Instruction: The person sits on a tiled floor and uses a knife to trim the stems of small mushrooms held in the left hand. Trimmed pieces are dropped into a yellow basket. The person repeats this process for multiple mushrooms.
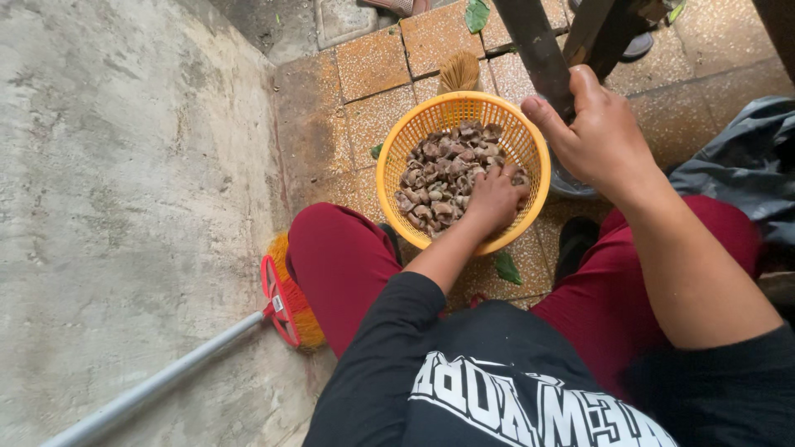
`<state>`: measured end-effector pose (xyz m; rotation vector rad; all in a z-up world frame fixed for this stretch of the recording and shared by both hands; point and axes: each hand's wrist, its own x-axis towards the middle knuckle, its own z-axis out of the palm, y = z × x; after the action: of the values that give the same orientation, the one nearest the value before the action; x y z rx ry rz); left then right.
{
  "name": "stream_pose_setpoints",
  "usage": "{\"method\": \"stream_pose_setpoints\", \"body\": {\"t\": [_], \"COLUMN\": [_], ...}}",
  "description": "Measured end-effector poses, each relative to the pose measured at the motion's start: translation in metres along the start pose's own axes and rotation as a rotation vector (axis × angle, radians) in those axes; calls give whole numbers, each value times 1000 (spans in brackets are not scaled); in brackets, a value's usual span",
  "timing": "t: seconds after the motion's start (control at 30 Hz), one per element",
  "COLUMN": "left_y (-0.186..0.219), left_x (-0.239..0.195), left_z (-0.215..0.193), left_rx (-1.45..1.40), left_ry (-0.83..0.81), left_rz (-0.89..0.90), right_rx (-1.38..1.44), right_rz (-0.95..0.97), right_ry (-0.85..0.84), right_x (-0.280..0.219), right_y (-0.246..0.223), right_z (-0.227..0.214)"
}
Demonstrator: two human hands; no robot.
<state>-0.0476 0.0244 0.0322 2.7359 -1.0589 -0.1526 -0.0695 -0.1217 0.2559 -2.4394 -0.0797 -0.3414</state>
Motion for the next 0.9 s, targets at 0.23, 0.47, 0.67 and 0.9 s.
{"method": "stream_pose_setpoints", "body": {"t": [0.23,0.47,0.67,0.9], "left_y": [-27,-67,-78,-48], "left_x": [13,12,4,4], "left_z": [12,-16,-53,-55], "left_rx": [-368,-429,-666,-329], "left_ry": [32,131,189,67], "left_rz": [-217,-401,-605,-494], "right_rx": [-49,-10,-18,-22], "right_rz": [-56,-52,-49,-36], "right_ry": [13,-3,-10,-24], "right_x": [0,1,2,1], "right_y": [7,2,1,1], "right_z": [-7,-7,-6,-4]}}
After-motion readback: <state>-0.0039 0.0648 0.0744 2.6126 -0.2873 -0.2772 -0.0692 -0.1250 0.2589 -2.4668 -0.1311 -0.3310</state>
